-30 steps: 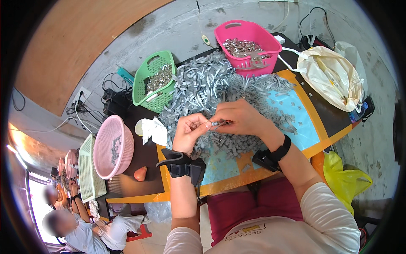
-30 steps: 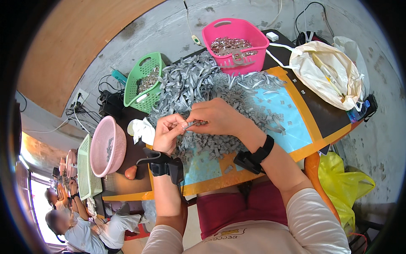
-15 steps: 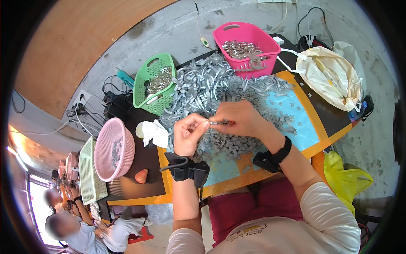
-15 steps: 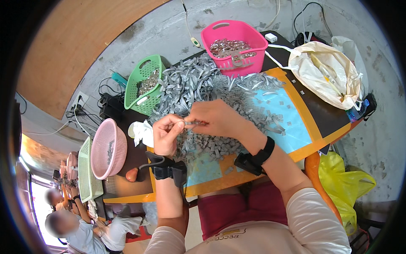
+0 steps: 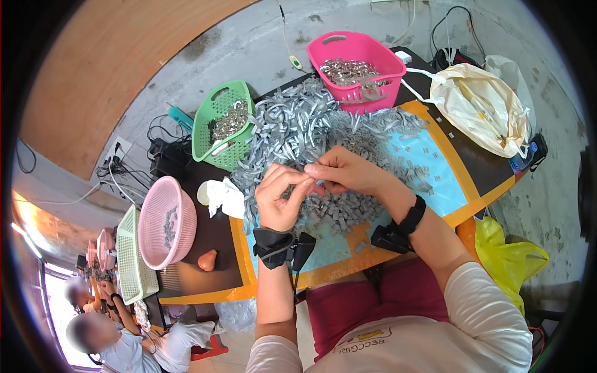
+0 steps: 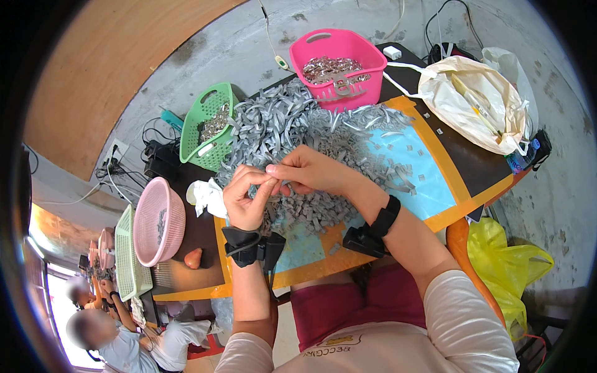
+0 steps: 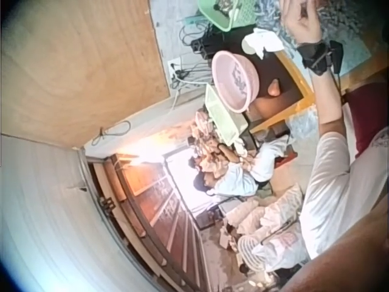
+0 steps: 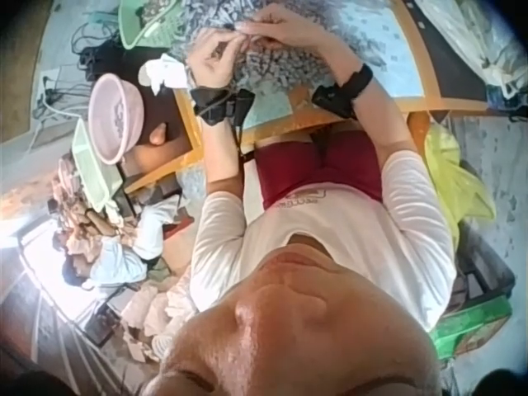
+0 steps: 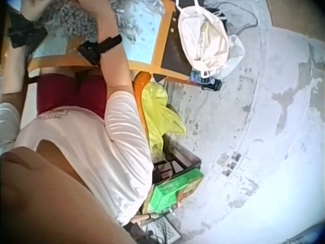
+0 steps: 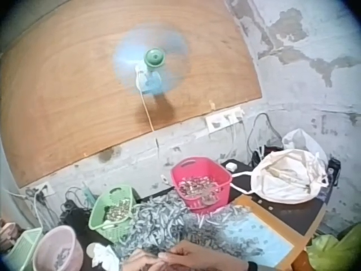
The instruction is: The worker is manually assembling small metal eyelets or components onto gray shoe parts.
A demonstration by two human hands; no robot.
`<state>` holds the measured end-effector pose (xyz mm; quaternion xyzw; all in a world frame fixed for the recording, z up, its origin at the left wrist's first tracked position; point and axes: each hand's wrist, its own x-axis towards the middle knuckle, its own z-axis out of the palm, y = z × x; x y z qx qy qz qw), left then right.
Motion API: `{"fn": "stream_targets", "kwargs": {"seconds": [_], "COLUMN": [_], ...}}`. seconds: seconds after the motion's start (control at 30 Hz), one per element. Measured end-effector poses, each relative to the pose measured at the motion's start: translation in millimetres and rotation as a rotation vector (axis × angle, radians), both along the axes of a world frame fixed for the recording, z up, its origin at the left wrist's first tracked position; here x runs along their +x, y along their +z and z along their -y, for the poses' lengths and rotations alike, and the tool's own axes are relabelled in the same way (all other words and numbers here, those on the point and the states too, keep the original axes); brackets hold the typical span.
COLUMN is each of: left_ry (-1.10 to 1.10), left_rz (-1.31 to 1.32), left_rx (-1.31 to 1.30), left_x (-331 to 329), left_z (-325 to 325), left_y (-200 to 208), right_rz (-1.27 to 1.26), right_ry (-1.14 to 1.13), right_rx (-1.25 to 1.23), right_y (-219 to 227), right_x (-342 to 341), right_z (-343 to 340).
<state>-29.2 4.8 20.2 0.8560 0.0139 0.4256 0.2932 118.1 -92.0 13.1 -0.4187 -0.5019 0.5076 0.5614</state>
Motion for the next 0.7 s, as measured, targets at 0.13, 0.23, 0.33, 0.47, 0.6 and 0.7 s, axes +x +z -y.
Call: {"fn": "stream_targets", "kwargs": {"seconds": [0.13,0.23,0.33,0.47,0.6,0.7], "left_ry": [0.009,-0.016,-0.094,-0.152,-0.133,0.068], "left_rz": [-0.032,0.008,0.062,0.096,-0.183,-0.449], "left_rx": [-0.005,-0.117,-0.249,-0.357,-0.613,-0.555], "left_x": [0,1,0,-1,-18,-28], "left_z": [0,2,0,-1,-26,-51], "left_y": [2,-2,-11,-11,-5,-15], "right_rz": [0.012,0.079,0.061,0.025,0.226,0.520], "right_ry": [-0.015,-0.014,-0.001,-0.014,-0.088,-0.255], "right_rx": [-0.014,0.017,0.021,0.065,0.059,0.039], "right_y": [3,2,5,4,1,-2], "right_x": [-2,0,-4,-8,6,25], "right_z": [2,2,4,5,2,2]}}
